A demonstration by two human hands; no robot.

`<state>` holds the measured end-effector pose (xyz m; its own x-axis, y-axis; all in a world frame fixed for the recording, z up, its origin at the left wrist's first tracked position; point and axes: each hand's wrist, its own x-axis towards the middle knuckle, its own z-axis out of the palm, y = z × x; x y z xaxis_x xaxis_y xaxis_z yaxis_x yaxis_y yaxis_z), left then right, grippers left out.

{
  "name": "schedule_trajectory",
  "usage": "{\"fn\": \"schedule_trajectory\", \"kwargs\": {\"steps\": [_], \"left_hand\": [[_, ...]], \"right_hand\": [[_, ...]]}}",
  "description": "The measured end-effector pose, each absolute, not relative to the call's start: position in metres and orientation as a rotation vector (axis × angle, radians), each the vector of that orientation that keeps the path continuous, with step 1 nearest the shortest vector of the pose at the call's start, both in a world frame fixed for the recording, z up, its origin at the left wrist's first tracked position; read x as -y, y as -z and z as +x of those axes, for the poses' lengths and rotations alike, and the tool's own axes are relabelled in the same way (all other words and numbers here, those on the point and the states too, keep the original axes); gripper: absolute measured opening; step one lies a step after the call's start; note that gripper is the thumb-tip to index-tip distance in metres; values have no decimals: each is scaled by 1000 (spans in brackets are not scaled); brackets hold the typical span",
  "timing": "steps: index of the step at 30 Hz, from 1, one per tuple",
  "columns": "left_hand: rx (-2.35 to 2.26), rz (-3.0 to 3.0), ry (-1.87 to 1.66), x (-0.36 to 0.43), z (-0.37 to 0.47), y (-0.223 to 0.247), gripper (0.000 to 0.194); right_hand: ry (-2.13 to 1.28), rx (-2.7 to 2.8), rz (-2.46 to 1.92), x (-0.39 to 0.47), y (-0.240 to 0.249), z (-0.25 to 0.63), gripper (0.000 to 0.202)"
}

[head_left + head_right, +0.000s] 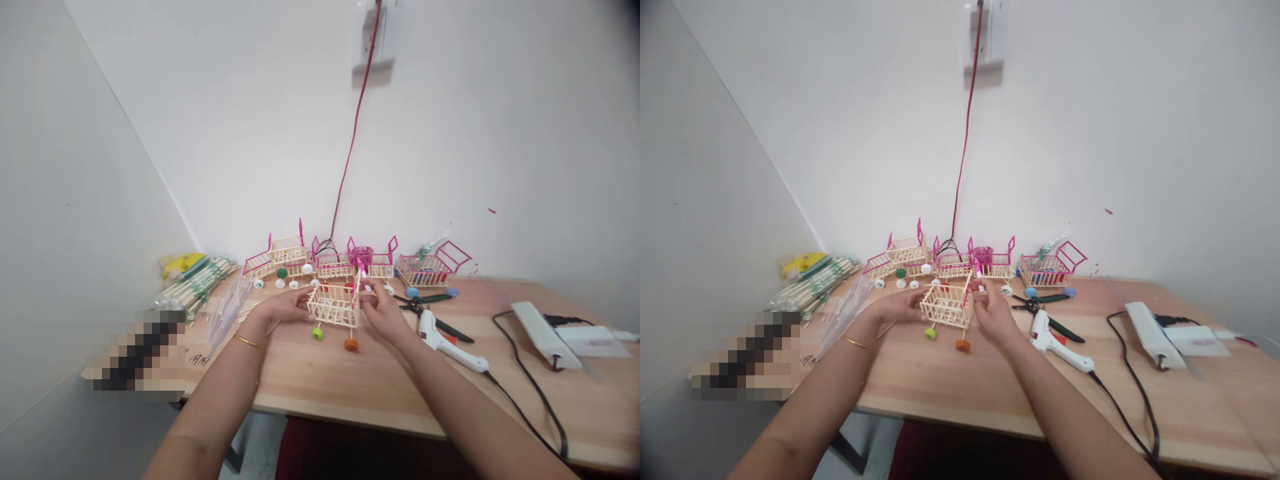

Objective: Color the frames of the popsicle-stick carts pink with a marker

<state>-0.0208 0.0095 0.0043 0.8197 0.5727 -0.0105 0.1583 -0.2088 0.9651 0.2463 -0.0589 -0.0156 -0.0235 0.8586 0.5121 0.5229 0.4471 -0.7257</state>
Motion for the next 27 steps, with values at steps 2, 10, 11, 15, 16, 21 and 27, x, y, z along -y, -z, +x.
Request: {"fn": "schedule_trajectory", "kwargs": {"steps": [2,10,11,15,16,21,27], "left_hand": [[-581,1747,-450,-11,-23,-2,92],[-571,1584,-500,-18,-32,6,101],[-575,1576,-488,-18,-32,6,104],[-587,1571,-458,-17,-32,2,115],[-590,1574,-470,-15,-32,1,114],[-649,1593,-564,-9,-26,-5,95],[-661,1550,-733,-11,-21,-1,87]], "right_hand": [[-433,1667,-1206,59,16,246,45],[-612,1651,-1155,68,8,239,42],[-613,1667,-1149,69,7,238,40],[-539,1719,-1142,69,5,239,36],[-527,1711,-1134,68,6,241,34],[-532,1585,-1121,62,9,250,29],[-468,1441,-1051,66,-2,252,31]]}}
